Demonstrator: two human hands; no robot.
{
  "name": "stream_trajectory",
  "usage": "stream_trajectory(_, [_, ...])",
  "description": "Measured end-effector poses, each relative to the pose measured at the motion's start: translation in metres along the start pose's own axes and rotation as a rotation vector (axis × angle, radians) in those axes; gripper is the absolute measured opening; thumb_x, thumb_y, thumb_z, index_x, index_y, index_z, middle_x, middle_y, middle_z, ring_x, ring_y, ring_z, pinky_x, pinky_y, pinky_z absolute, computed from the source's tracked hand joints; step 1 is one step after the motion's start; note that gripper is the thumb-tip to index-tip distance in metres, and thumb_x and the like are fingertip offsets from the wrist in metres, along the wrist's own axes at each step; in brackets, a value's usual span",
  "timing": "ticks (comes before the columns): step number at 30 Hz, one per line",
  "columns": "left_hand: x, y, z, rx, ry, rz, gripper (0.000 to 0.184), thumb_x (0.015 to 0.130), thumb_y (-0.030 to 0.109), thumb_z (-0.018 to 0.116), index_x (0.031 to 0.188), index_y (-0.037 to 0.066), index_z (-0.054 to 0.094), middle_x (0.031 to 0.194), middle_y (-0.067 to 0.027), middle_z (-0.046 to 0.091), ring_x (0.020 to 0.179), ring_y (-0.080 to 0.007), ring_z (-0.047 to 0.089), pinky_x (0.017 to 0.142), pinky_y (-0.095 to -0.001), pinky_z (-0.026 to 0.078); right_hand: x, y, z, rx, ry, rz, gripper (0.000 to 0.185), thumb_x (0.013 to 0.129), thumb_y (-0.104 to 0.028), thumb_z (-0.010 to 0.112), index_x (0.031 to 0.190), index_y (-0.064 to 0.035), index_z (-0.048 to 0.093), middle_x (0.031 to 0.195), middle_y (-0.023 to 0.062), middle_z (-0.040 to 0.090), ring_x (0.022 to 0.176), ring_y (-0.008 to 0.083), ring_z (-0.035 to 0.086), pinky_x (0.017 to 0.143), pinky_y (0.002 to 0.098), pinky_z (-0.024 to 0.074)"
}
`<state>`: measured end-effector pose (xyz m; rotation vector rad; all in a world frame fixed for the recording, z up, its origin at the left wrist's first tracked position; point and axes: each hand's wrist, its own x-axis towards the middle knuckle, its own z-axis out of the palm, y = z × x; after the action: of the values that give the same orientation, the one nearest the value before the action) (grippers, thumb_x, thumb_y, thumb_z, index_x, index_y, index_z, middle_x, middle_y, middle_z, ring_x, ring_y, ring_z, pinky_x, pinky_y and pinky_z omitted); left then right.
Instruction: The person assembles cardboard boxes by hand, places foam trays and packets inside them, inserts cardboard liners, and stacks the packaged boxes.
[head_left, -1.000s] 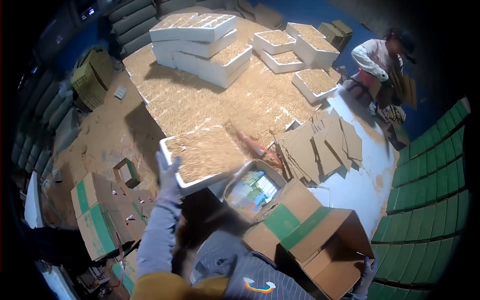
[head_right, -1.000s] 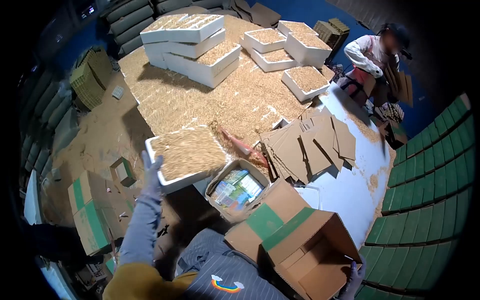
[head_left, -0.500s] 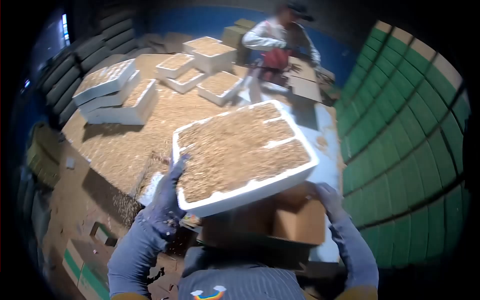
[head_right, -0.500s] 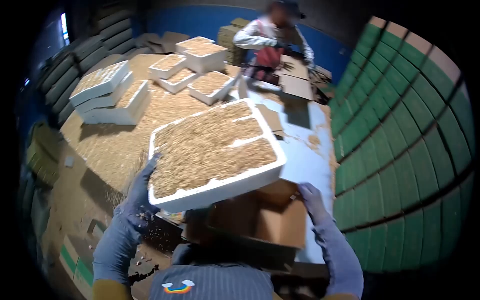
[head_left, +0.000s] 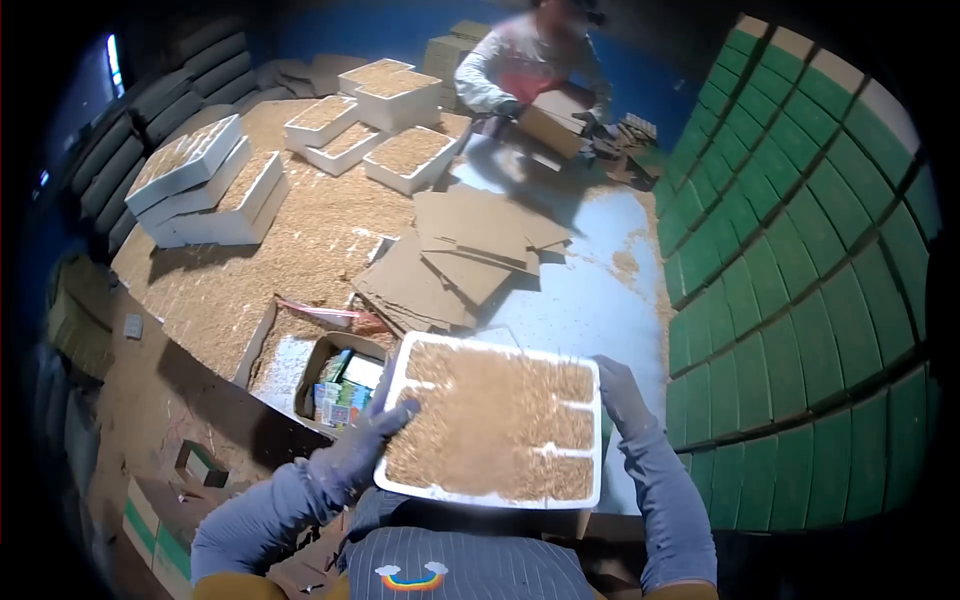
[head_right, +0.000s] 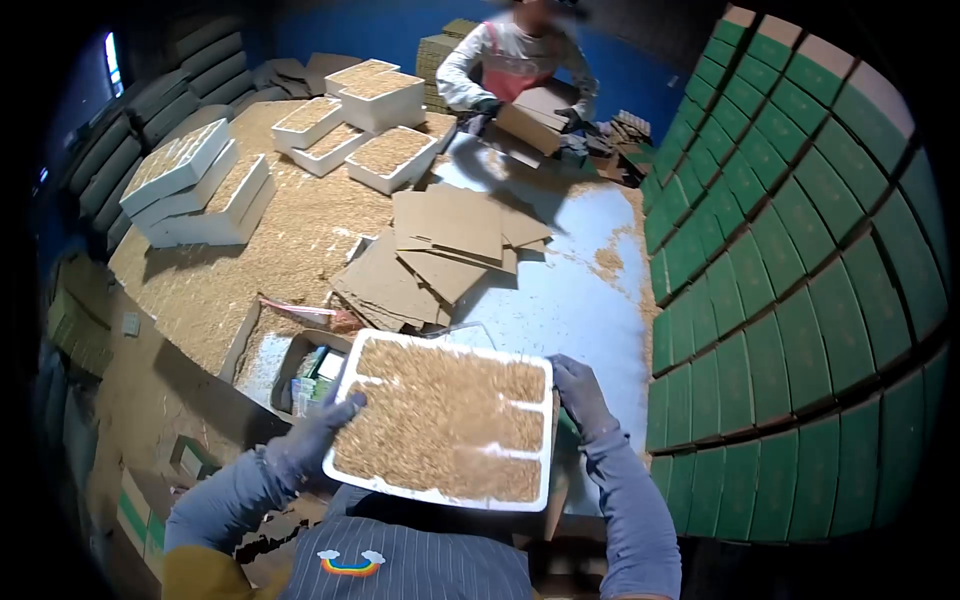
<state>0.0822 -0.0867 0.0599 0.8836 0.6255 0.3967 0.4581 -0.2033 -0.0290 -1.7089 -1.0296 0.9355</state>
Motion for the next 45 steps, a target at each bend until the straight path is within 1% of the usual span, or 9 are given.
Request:
stream_trajectory(6, [0.029,-0.04,-0.003,0.333,0.059,0.053,0.088,0.097,0.029,0.06,0.156,0.005,-0.001,0.143,-0.0239,0.042,0.124,-0.0244,0.048,0.103,-0.0346,0.042,0.016,-0.062,-0.046,-0.004,-0.435,0.328,0.032,0.094,-0.025,0.063,0.119,-0.0064,0.067,0.106,0.0034,0.067,0.093,0.012,0.062,0.08,0.0255,0.0514])
stream_trajectory(9, [0.017,-0.03,0.013,0.762,0.279,0.065,0.07,0.097,0.019,0.058,0.15,-0.003,0.019,0.13,-0.0335,0.051,0.12,-0.0412,0.054,0.1,-0.0421,0.042,0.083,-0.103,0.009,-0.235,-0.378,0.216,0.039,0.091,-0.03,0.064,0.122,-0.0072,0.064,0.111,0.0081,0.066,0.096,0.0166,0.063,0.083,0.0298,0.0524])
stream_trajectory(12, [0.027,-0.049,0.007,1.321,0.259,0.609,0.062,0.097,0.01,0.051,0.147,-0.009,0.021,0.138,-0.0361,0.04,0.124,-0.0484,0.047,0.1,-0.0428,0.045,0.172,-0.076,0.092,-0.796,-0.41,-0.008,0.056,0.085,-0.04,0.069,0.126,-0.0039,0.057,0.116,0.0179,0.065,0.105,0.0287,0.065,0.087,0.0368,0.0532])
stream_trajectory(18, [-0.011,0.001,-0.043,1.152,0.239,0.709,0.045,0.09,0.0,0.055,0.134,-0.003,0.048,0.134,-0.0268,0.05,0.125,-0.0417,0.05,0.104,-0.0454,0.044,0.281,0.017,0.185,-1.5,-0.253,0.015,0.1,0.083,-0.051,0.068,0.153,0.0001,0.018,0.154,0.0214,0.033,0.14,0.0345,0.04,0.105,0.048,0.0426])
stream_trajectory(21, [-0.02,-0.011,-0.129,1.239,0.891,0.606,0.046,0.088,0.02,0.064,0.127,-0.002,0.053,0.121,-0.0196,0.059,0.109,-0.0393,0.058,0.098,-0.0451,0.046,0.308,0.068,0.182,-1.518,-0.216,-0.012,0.067,0.093,-0.02,0.048,0.151,0.0017,0.022,0.147,0.0262,0.041,0.122,0.0385,0.057,0.092,0.048,0.0508])
stream_trajectory(23, [-0.004,-0.056,-0.205,1.28,1.158,0.333,0.04,0.092,0.028,0.062,0.122,0.002,0.06,0.113,-0.0213,0.062,0.105,-0.0415,0.059,0.094,-0.0455,0.048,0.29,0.022,0.184,-1.594,-0.304,-0.079,0.036,0.093,-0.018,0.047,0.124,-0.0004,0.052,0.117,0.0212,0.064,0.1,0.0333,0.068,0.083,0.0444,0.0541])
stream_trajectory(30, [0.008,-0.058,-0.284,1.237,0.939,0.036,0.024,0.091,0.024,0.062,0.112,0.012,0.064,0.108,-0.0135,0.063,0.099,-0.0344,0.063,0.084,-0.0449,0.049,0.215,-0.116,0.164,-1.445,-0.069,-0.557,0.019,0.09,-0.026,0.056,0.084,-0.0086,0.059,0.078,0.0156,0.067,0.074,0.0341,0.067,0.067,0.0461,0.0519])
stream_trajectory(36, [-0.006,-0.013,-0.277,1.834,0.32,0.283,0.025,0.083,0.014,0.062,0.109,0.016,0.064,0.111,-0.0057,0.06,0.113,-0.0256,0.055,0.098,-0.0423,0.04,0.071,-0.18,0.068,-1.002,0.306,-0.561,0.021,0.084,-0.001,0.057,0.104,-0.0044,0.063,0.092,0.0133,0.069,0.085,0.028,0.07,0.074,0.036,0.0539])
stream_trajectory(45, [0.013,-0.014,-0.305,1.865,0.212,0.039,0.036,0.08,0.008,0.062,0.114,0.021,0.066,0.107,-0.0041,0.066,0.112,-0.026,0.058,0.099,-0.0392,0.042,-0.097,-0.116,-0.026,-0.637,0.691,-0.247,0.035,0.098,-0.006,0.049,0.131,0.0054,0.053,0.114,0.0132,0.065,0.098,0.0175,0.062,0.085,0.0289,0.0483])
